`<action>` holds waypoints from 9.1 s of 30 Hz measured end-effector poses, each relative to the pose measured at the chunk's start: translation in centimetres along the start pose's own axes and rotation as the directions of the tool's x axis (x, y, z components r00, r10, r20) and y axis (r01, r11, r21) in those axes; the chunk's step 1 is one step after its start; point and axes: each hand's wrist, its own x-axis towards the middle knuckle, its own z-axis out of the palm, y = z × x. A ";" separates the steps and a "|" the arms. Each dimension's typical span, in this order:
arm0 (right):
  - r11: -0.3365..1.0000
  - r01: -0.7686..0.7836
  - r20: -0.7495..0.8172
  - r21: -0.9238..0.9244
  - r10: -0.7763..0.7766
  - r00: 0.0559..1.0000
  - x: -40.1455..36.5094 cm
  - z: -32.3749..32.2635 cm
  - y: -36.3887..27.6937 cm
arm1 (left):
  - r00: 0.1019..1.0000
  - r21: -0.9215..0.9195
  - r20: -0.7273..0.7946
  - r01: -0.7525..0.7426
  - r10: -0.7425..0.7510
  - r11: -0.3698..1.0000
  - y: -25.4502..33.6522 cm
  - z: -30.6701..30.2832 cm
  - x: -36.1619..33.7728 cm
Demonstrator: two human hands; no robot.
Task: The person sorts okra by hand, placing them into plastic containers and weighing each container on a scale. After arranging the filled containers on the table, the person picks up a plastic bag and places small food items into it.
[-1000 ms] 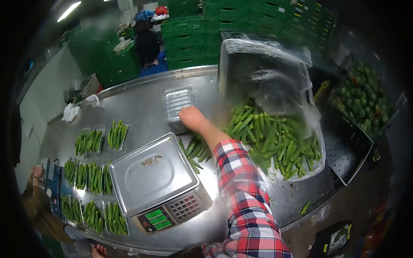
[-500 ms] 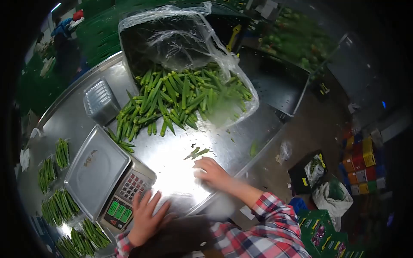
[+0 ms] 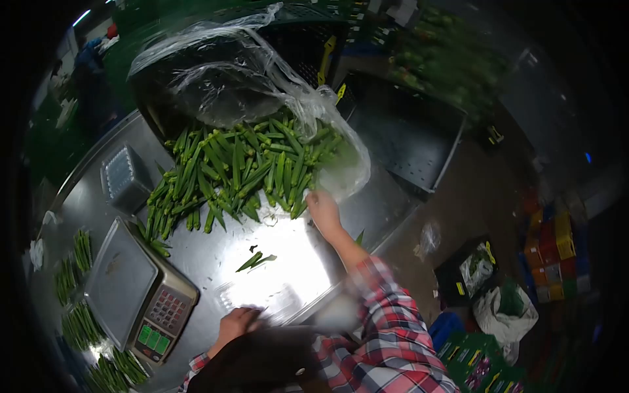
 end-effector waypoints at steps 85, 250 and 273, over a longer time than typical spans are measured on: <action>0.969 0.228 0.693 0.090 -0.226 0.685 9.6 -6.9 -4.0 | 0.875 -0.722 0.281 -0.078 -0.394 -0.688 1.5 5.2 25.9; 0.899 0.378 0.464 -0.222 -0.244 0.851 11.2 7.1 -5.6 | 0.757 -0.966 0.196 0.257 -0.623 0.009 -1.6 -1.4 14.7; 0.675 0.546 0.707 0.497 -0.679 0.196 -10.5 1.8 -6.9 | 0.812 -0.041 -0.342 0.490 -0.473 0.871 3.4 -2.7 -0.3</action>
